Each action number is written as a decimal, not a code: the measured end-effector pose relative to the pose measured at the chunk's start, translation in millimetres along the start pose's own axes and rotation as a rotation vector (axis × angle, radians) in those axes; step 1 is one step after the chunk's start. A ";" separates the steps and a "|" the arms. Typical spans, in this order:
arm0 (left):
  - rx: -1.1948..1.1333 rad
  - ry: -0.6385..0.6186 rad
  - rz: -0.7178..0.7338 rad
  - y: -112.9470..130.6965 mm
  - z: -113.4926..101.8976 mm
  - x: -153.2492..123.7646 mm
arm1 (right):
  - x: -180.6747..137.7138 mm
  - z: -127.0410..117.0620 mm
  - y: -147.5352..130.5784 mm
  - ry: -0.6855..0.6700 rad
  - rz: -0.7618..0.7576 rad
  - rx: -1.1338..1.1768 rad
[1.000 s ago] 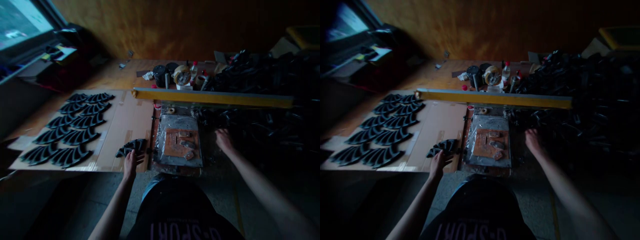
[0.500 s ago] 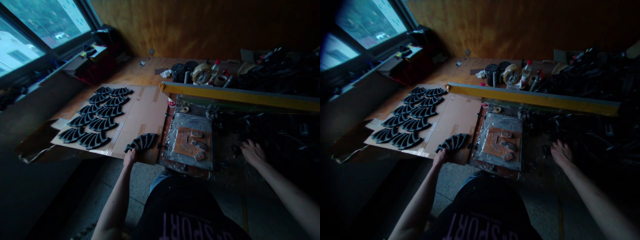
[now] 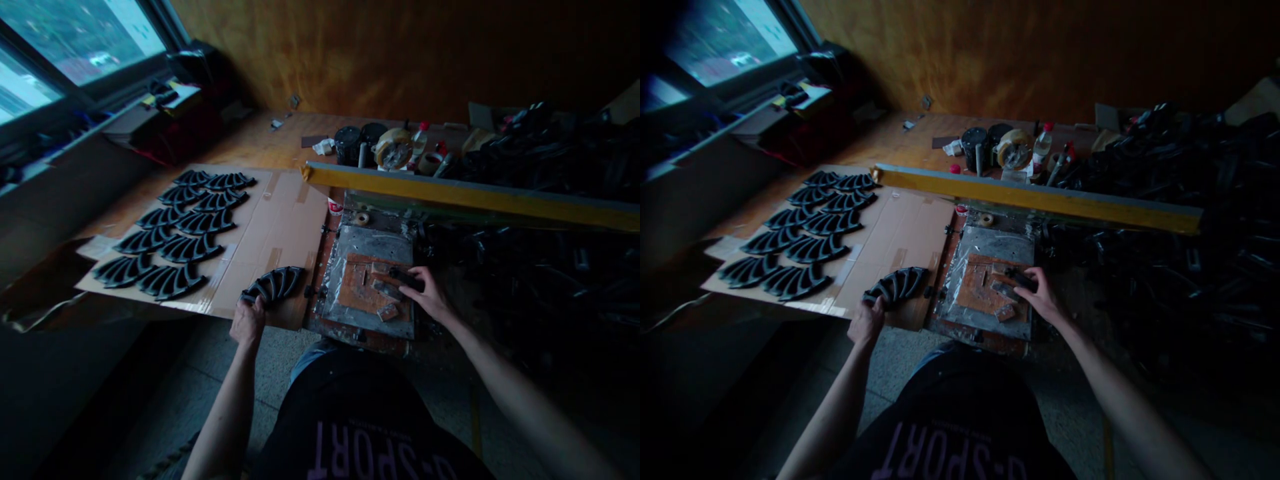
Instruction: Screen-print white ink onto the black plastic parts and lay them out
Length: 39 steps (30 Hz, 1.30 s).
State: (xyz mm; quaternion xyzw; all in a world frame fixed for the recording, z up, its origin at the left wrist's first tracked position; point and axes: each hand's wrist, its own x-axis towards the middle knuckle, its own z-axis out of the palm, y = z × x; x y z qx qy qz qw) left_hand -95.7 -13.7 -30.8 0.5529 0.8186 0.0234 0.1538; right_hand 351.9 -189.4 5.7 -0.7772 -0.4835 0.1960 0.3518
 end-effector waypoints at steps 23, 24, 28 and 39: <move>0.052 0.058 0.311 51.3 34.8 -23.8 | 40.8 182.8 -171.2 -0.643 -0.549 -0.193; 0.060 0.063 0.318 51.0 35.4 -24.2 | 45.4 193.5 -176.2 -0.706 -0.536 -0.234; 0.071 0.139 0.428 45.2 33.7 -20.9 | 53.5 219.2 -183.4 -0.778 -0.490 -0.296; -0.216 0.526 1.002 81.1 -57.1 76.8 | 57.0 213.8 -229.3 -0.079 -0.673 -0.313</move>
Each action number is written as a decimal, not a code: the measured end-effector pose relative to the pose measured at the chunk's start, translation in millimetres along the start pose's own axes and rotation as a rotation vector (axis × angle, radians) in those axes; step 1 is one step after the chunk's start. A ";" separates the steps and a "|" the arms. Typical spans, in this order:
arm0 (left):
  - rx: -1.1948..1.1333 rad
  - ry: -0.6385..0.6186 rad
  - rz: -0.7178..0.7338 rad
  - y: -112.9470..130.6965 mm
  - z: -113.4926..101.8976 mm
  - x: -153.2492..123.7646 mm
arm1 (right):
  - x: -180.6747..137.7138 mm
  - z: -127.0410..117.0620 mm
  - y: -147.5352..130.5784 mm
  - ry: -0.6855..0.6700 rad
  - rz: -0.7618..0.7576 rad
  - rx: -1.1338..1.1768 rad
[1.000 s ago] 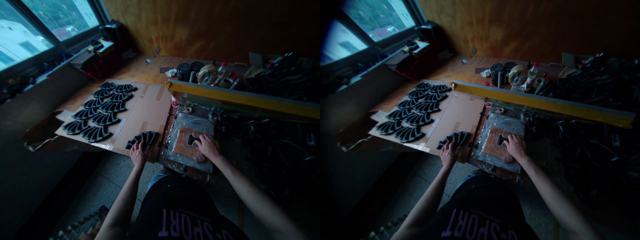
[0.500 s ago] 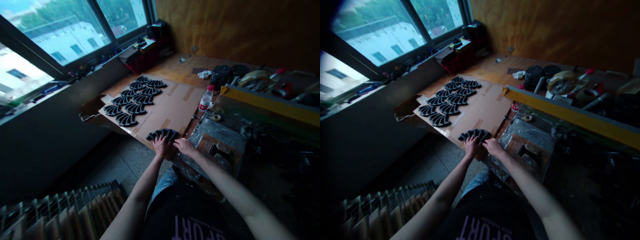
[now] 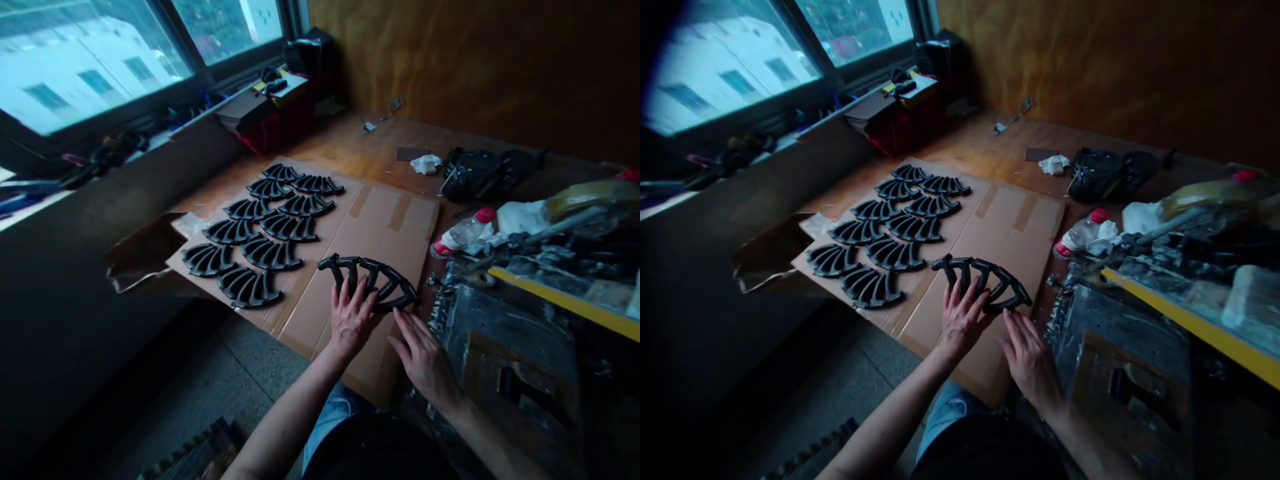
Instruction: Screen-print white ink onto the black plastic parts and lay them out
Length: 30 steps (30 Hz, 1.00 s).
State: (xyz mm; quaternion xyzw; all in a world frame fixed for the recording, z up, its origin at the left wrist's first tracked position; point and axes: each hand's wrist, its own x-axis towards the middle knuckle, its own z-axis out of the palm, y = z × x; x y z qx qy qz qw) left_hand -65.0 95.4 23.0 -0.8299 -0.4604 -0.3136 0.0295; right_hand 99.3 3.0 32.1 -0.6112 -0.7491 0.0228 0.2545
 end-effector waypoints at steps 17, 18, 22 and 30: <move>-0.298 -0.148 0.154 -61.9 57.0 84.3 | 79.0 32.0 -8.6 0.075 0.324 -0.114; -0.302 -0.183 0.157 -67.8 65.5 89.0 | 80.1 42.4 -2.1 0.069 0.326 -0.105; -0.282 -0.353 0.180 -97.6 118.9 125.3 | 76.3 101.8 29.5 -0.010 0.295 -0.160; -0.158 -0.526 0.067 -148.5 219.0 255.0 | 63.7 158.1 53.9 -0.093 0.179 -0.433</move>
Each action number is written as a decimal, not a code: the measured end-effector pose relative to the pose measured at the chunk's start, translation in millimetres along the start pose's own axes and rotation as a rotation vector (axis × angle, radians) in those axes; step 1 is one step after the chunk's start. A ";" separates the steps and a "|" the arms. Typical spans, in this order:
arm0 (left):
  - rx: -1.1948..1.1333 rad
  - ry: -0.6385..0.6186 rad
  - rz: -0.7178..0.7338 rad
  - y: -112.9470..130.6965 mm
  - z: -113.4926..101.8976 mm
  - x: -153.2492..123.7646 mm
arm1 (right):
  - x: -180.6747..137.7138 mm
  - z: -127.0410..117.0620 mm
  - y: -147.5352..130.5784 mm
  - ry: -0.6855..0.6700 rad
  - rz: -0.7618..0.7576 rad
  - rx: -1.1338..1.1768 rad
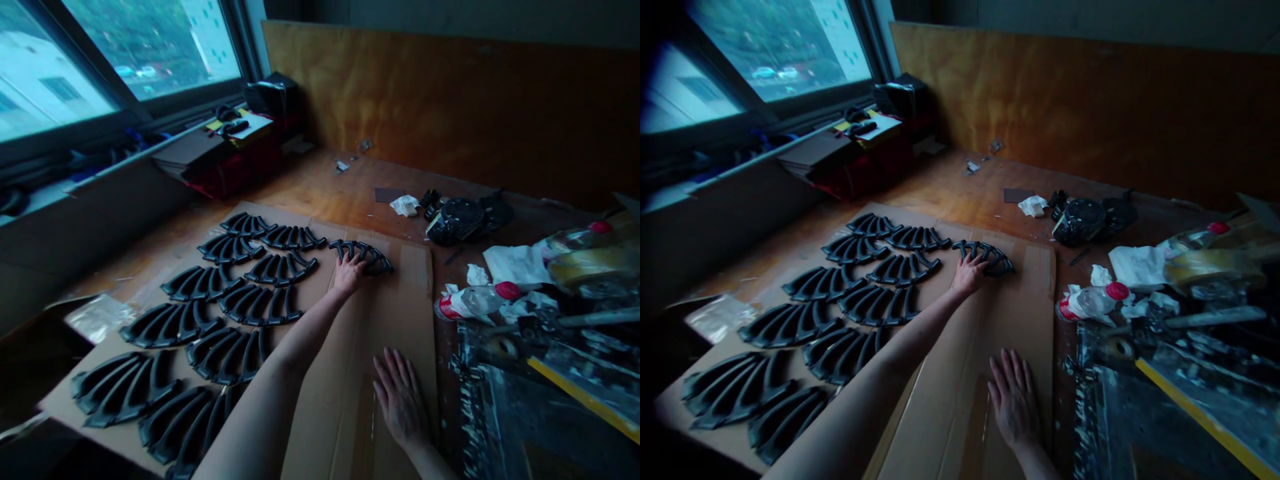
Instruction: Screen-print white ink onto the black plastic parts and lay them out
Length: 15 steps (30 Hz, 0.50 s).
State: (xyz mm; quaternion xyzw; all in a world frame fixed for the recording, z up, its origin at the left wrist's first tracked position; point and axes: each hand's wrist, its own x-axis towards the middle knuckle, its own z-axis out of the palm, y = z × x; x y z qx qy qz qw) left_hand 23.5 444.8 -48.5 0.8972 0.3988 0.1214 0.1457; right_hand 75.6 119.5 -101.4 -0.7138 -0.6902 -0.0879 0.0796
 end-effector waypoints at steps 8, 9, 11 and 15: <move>0.019 -0.072 -0.142 -36.9 -8.0 59.2 | 0.4 -5.6 2.7 0.024 -0.018 -0.034; 0.023 -0.065 -0.176 -39.6 -8.1 60.7 | 0.5 -5.1 2.8 0.021 -0.017 -0.035; 0.028 -0.038 -0.274 -41.9 -7.5 61.9 | 0.7 -4.8 2.6 0.027 -0.016 -0.026; 0.041 0.042 -0.402 -34.5 -0.2 53.3 | 1.5 -5.7 2.1 0.044 -0.003 0.026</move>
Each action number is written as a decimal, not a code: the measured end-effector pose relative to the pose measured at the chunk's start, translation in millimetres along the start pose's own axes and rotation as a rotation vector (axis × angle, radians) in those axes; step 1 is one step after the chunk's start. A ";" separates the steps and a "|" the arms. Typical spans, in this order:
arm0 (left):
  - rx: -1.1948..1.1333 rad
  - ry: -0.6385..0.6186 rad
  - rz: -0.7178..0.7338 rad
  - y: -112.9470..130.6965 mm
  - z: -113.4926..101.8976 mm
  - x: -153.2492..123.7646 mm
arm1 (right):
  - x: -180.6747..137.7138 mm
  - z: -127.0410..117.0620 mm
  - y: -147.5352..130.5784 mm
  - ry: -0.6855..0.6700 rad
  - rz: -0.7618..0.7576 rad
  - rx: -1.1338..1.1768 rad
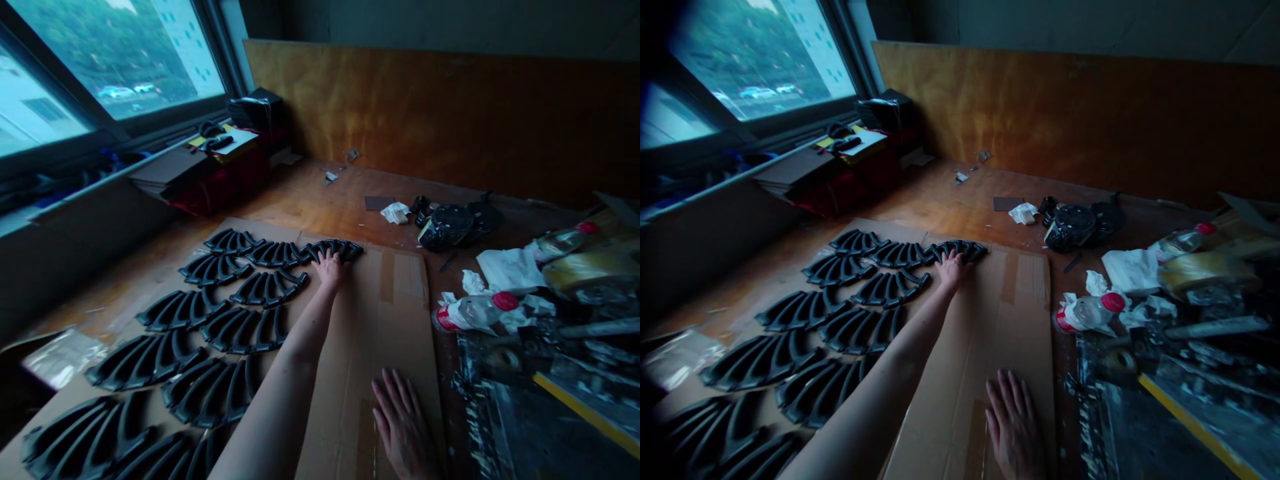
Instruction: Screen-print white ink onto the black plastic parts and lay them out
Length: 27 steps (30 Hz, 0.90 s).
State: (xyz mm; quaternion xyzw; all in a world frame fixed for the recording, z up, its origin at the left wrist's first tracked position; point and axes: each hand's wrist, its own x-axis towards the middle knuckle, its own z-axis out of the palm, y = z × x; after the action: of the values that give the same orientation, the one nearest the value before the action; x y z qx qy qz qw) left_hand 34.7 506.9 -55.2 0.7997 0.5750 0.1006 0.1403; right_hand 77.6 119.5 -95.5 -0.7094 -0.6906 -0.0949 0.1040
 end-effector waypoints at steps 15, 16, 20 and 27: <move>0.103 0.008 0.243 -11.9 27.7 -168.6 | 18.2 -31.8 -7.7 -0.291 0.224 0.431; 0.112 0.005 0.248 -12.9 29.1 -181.8 | 17.8 -38.4 -5.1 -0.351 0.220 0.466; 0.134 -0.018 0.221 -11.0 33.5 -245.5 | -17.9 -93.1 19.5 -0.395 0.092 0.605; 0.038 -0.032 0.178 12.0 46.9 -400.6 | -179.5 -190.5 141.1 -0.065 0.140 0.394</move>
State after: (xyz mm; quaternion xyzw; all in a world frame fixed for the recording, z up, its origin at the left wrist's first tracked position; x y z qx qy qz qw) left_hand -67.0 118.5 -95.1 0.8516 0.5013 0.0889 0.1250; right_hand 215.3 -109.3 35.2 -0.7242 -0.6478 0.0725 0.2250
